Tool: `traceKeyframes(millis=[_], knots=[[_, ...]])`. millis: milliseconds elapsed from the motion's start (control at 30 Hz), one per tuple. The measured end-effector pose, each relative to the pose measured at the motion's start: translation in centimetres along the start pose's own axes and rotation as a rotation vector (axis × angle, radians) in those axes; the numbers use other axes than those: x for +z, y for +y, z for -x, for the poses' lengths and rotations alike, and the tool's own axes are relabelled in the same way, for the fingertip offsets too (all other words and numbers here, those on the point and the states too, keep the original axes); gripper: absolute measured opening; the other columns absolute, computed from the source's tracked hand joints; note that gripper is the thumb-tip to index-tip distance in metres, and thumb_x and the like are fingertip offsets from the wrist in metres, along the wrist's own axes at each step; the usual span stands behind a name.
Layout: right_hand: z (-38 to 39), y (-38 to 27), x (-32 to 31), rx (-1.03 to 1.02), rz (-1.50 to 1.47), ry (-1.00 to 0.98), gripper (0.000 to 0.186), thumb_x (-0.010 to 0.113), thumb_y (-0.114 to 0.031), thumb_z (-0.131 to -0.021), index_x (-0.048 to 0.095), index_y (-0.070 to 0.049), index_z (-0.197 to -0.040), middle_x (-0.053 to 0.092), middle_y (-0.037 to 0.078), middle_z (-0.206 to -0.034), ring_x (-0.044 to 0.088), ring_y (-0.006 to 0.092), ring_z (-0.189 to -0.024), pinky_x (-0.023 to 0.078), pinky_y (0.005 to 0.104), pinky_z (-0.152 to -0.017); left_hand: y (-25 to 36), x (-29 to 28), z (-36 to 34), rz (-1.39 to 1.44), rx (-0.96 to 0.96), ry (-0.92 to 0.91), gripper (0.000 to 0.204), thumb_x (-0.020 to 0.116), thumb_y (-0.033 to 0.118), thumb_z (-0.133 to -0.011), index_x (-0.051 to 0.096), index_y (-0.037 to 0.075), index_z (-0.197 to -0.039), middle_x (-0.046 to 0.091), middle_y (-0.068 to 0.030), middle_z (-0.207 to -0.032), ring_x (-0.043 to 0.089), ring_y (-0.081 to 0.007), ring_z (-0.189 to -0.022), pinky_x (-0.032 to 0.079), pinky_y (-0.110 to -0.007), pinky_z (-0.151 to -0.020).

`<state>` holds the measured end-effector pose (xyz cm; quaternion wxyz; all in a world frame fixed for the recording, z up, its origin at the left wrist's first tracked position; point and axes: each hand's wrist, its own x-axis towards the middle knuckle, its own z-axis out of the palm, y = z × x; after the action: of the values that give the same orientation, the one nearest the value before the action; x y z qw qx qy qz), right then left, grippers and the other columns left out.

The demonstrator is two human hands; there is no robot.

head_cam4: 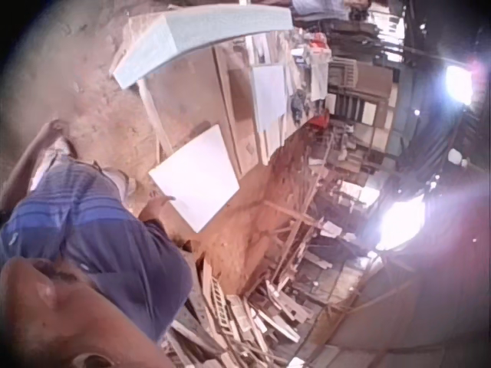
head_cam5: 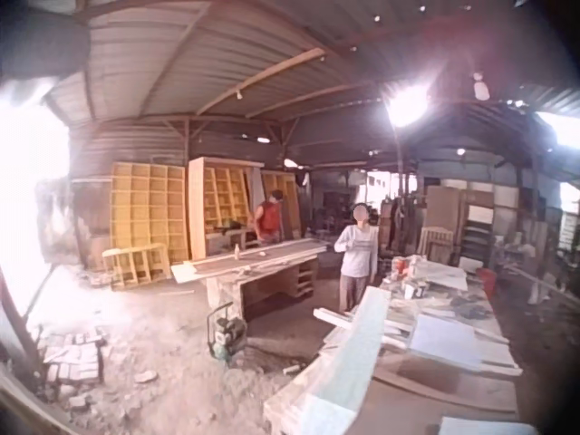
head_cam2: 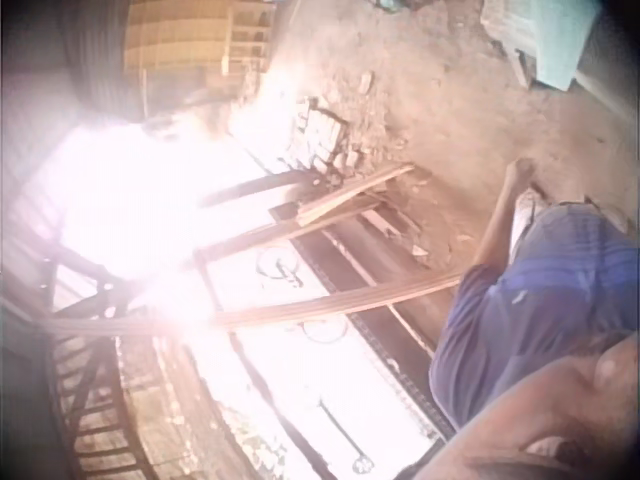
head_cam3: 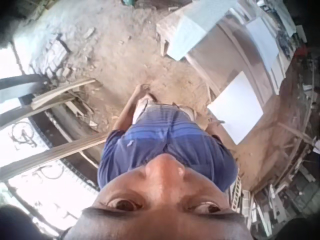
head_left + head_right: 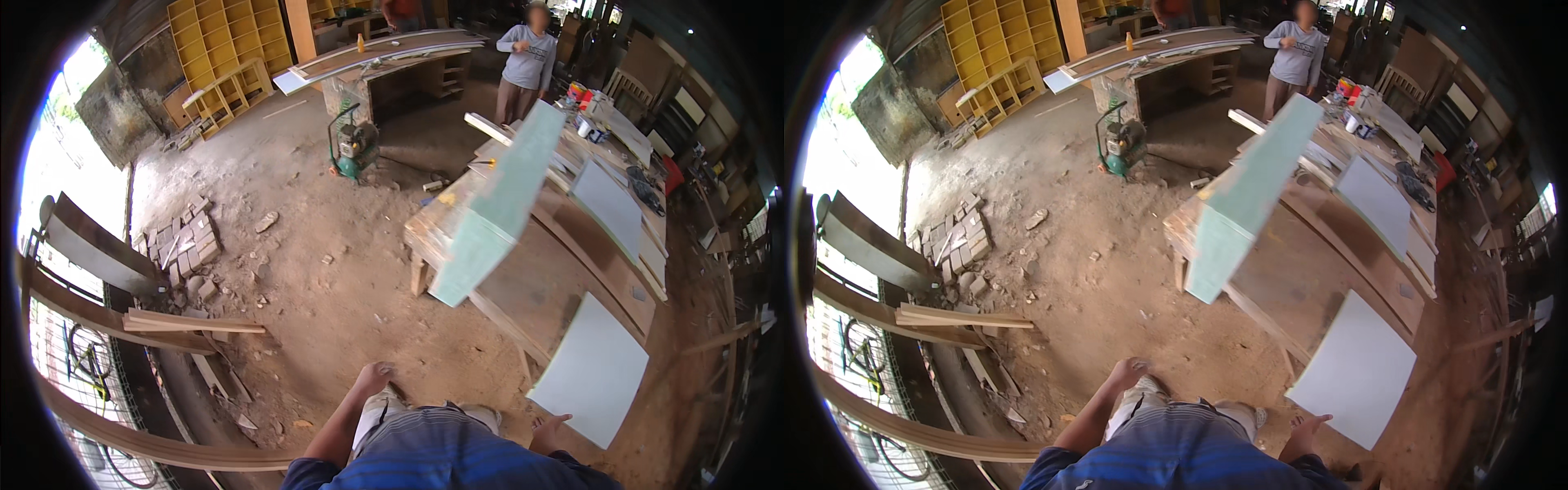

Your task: The person applies a strip of edging material to the side of a white rectangular panel, using a pair of scissors to trim the excess material at the ends and then pressing the strip firmly by hand.

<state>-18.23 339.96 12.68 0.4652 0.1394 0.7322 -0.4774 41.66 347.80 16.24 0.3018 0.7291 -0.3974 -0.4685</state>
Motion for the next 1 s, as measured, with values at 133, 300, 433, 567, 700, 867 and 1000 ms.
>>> traceKeyframes(millis=[133, 300, 433, 567, 700, 867, 1000], knots=[[6.3, 8.2, 6.1, 0.034, 0.197, -0.032, 0.128, 0.033, -0.1, -0.073, 0.015, -0.009, -0.161, 0.04, 0.038, -0.147, 0.054, 0.0516, -0.124, 0.046, 0.0593, -0.1, 0.3, -10.4, -1.8, -0.051, -0.108, 0.108, 0.039, 0.068, 0.033, -0.093, 0.072, 0.003, -0.117, 0.074, -0.0216, -0.107, 0.073, -0.0306, -0.104, 0.056, -0.039, -0.089], [10.1, 14.2, 14.1, 0.059, 1.031, -0.372, 0.117, 0.041, -0.091, -0.081, 0.044, 0.008, -0.143, 0.063, 0.039, -0.116, 0.069, 0.0519, -0.097, 0.057, 0.0582, -0.077, 0.4, -16.8, -7.2, 0.06, -0.102, 0.124, 0.039, 0.068, 0.034, -0.096, 0.071, 0.002, -0.118, 0.075, -0.0199, -0.108, 0.073, -0.0259, -0.103, 0.055, -0.036, -0.089], [13.8, 17.5, 20.7, 0.006, 1.411, -0.519, 0.09, 0.053, -0.073, -0.092, 0.06, 0.01, -0.126, 0.07, 0.033, -0.105, 0.074, 0.0415, -0.087, 0.062, 0.0498, -0.073, 2.6, -20.4, -12.5, 0.121, 0.011, 0.065, 0.039, 0.068, 0.03, -0.098, 0.069, 0.0, -0.124, 0.075, -0.0178, -0.111, 0.072, -0.0229, -0.105, 0.055, -0.033, -0.09], [15.8, 21.1, 29.0, -0.047, 1.711, -0.579, 0.071, 0.058, -0.061, -0.096, 0.07, 0.009, -0.104, 0.072, 0.03, -0.097, 0.075, 0.0376, -0.085, 0.063, 0.0471, -0.073, 4.4, -26.7, -17.7, 0.096, -0.024, 0.029, 0.041, 0.069, 0.029, -0.098, 0.067, 0.0, -0.127, 0.075, -0.0154, -0.111, 0.071, -0.021, -0.106, 0.055, -0.033, -0.091], [16.9, 25.5, 37.4, -0.045, 1.703, -0.601, 0.058, 0.063, -0.051, -0.096, 0.073, 0.006, -0.095, 0.073, 0.026, -0.094, 0.074, 0.0361, -0.085, 0.062, 0.0476, -0.068, 4.4, -34.2, -22.0, 0.07, -0.074, 0.133, 0.04, 0.069, 0.027, -0.097, 0.067, 0.0, -0.127, 0.075, -0.0124, -0.109, 0.071, -0.0184, -0.104, 0.055, -0.032, -0.089], [9.3, 30.0, 42.0, 0.004, 1.407, -0.518, 0.05, 0.066, -0.046, -0.095, 0.073, 0.003, -0.094, 0.075, 0.021, -0.096, 0.074, 0.0347, -0.087, 0.061, 0.0474, -0.067, 5.1, -40.6, -29.4, 0.192, -0.158, 0.121, 0.038, 0.068, 0.027, -0.098, 0.068, 0.001, -0.125, 0.075, -0.0105, -0.108, 0.072, -0.0163, -0.098, 0.056, -0.03, -0.084], [15.1, 28.4, 44.4, 0.135, 1.422, -0.389, 0.054, 0.061, -0.046, -0.099, 0.068, 0.006, -0.106, 0.074, 0.022, -0.094, 0.074, 0.0348, -0.078, 0.062, 0.0471, -0.067, 6.4, -42.5, -39.0, 0.209, -0.147, 0.022, 0.039, 0.066, 0.025, -0.099, 0.066, -0.001, -0.127, 0.074, -0.0098, -0.11, 0.072, -0.0169, -0.098, 0.055, -0.029, -0.082]])
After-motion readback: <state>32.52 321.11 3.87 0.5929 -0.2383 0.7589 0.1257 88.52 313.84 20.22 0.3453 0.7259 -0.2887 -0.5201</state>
